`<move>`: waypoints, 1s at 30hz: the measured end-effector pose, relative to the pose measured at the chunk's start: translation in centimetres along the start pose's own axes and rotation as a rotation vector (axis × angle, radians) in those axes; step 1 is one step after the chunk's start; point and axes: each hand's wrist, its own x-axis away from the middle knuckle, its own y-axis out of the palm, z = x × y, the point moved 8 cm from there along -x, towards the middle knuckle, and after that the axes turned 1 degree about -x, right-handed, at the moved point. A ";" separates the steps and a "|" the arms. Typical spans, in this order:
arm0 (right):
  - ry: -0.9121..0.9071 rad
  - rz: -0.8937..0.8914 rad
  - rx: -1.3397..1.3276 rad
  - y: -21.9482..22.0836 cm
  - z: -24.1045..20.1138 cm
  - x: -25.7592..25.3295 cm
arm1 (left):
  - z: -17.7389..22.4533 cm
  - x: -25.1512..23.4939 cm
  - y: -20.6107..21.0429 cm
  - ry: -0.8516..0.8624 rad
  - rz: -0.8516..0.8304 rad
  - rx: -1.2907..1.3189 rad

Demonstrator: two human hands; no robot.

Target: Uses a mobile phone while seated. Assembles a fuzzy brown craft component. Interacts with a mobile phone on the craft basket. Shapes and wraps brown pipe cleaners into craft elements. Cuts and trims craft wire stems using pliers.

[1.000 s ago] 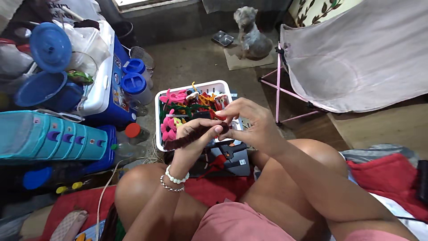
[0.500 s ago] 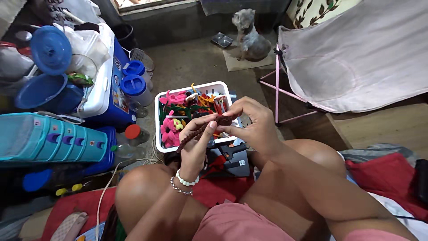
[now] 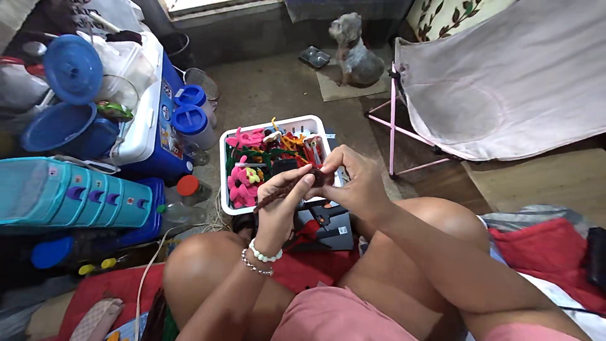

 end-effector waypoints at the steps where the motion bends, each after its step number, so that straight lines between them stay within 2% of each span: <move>1: -0.017 -0.022 -0.013 0.1 -0.1 0.0 | 0.0 -0.1 -0.3 -0.021 0.008 0.007; 11: -0.137 -0.088 0.050 0.2 -1.3 -0.3 | 1.2 -0.8 -0.9 -0.051 -0.093 -0.083; 16: -0.139 -0.059 0.055 -0.1 -1.4 -0.4 | 1.0 -0.6 -1.1 -0.078 -0.058 -0.070; 23: -0.093 -0.018 0.053 -0.2 -0.9 -0.3 | -0.2 -0.1 -0.4 -0.208 0.050 0.076; 26: -0.046 0.013 0.001 -0.6 -0.5 -0.5 | 0.3 -0.2 -0.6 -0.091 0.068 0.139; 30: 0.009 0.048 -0.045 -1.0 0.1 -0.5 | 1.7 -0.3 0.0 0.166 -0.125 -0.035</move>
